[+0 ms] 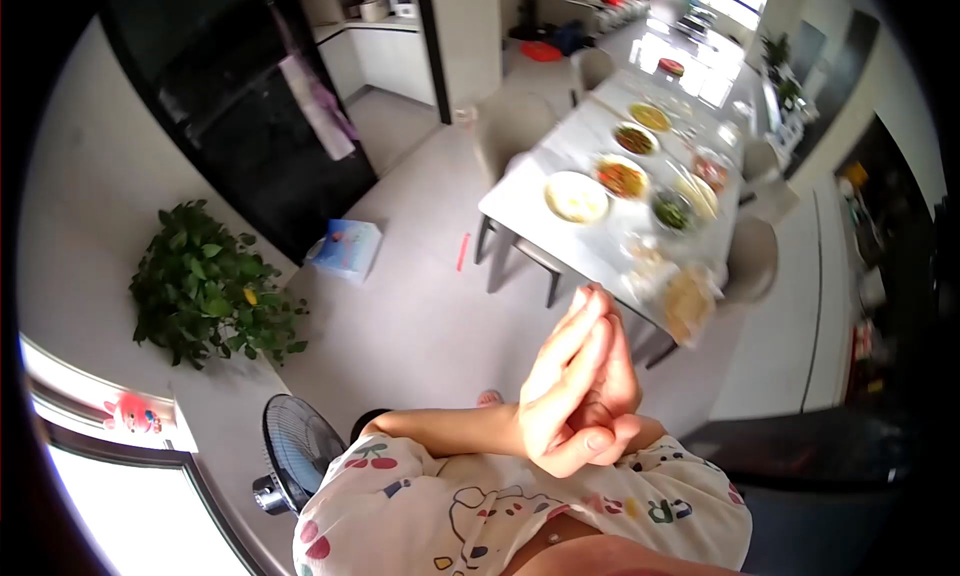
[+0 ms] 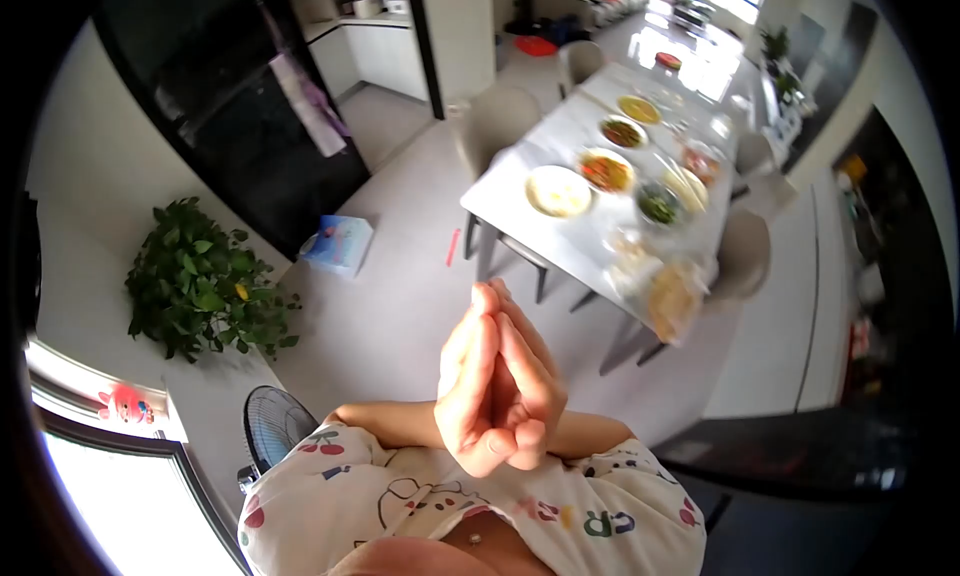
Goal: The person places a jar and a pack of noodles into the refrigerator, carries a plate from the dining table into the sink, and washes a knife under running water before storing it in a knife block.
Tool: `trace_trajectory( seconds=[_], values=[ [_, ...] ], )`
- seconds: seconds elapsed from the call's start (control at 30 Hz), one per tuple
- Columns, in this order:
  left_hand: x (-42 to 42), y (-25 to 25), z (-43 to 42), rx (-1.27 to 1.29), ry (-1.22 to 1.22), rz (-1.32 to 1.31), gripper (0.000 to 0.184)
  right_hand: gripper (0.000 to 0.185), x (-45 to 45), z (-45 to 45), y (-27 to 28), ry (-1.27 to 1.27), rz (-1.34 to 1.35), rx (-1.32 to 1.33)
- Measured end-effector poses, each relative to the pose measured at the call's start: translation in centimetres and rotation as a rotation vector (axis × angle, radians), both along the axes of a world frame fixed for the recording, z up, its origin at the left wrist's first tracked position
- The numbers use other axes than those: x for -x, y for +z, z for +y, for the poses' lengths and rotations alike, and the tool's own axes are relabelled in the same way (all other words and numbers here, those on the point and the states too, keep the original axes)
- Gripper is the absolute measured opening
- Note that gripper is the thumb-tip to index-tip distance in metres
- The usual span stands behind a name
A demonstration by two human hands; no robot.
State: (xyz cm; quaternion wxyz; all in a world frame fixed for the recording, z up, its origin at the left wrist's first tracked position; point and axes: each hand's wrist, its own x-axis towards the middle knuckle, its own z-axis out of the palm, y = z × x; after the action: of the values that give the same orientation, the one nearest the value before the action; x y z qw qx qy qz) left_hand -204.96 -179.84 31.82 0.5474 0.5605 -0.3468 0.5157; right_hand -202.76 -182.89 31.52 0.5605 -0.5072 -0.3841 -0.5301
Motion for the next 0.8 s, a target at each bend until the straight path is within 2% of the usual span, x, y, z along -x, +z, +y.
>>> trace_trajectory(
  seconds=[0.13,0.27,0.37,0.43,0.47,0.5,0.6,0.7,0.73,0.8],
  values=[
    [-7.0,-0.5,12.2,-0.041,0.108,0.128,0.072,0.046,-7.8,11.8,0.6,0.111,-0.019,-0.033],
    [-14.4,-1.2,21.5,0.005,0.219,0.135,0.07,0.046,-15.2,21.9,0.7,0.195,-0.024,-0.087],
    [-20.8,-3.0,27.1,0.068,0.292,0.175,0.07,0.046,-21.7,26.5,-0.9,0.298,0.019,0.061],
    [-25.8,-4.1,30.4,0.089,0.338,0.206,0.07,0.046,-27.0,30.0,-2.1,0.274,0.025,0.094],
    [-27.7,-4.2,31.9,0.126,0.288,0.309,0.067,0.045,-29.9,31.3,-2.6,0.297,0.041,0.128],
    [-30.5,-4.6,33.4,0.121,0.346,0.33,0.067,0.045,-32.7,32.5,-2.9,0.331,0.064,0.163],
    [-39.6,-3.4,38.6,0.085,0.494,0.415,0.066,0.048,-41.5,37.1,-4.0,0.587,0.241,0.188],
    [-48.6,-2.0,44.8,0.048,0.542,0.387,0.066,0.053,-51.0,42.4,-3.2,0.814,0.409,0.192],
    [-51.2,-1.4,46.7,0.055,0.539,0.411,0.065,0.055,-52.7,45.1,-2.5,0.9,0.514,0.062],
    [-56.1,-1.2,50.5,0.071,0.533,0.466,0.065,0.055,-58.3,48.4,-2.1,0.973,0.556,0.098]
  ],
)
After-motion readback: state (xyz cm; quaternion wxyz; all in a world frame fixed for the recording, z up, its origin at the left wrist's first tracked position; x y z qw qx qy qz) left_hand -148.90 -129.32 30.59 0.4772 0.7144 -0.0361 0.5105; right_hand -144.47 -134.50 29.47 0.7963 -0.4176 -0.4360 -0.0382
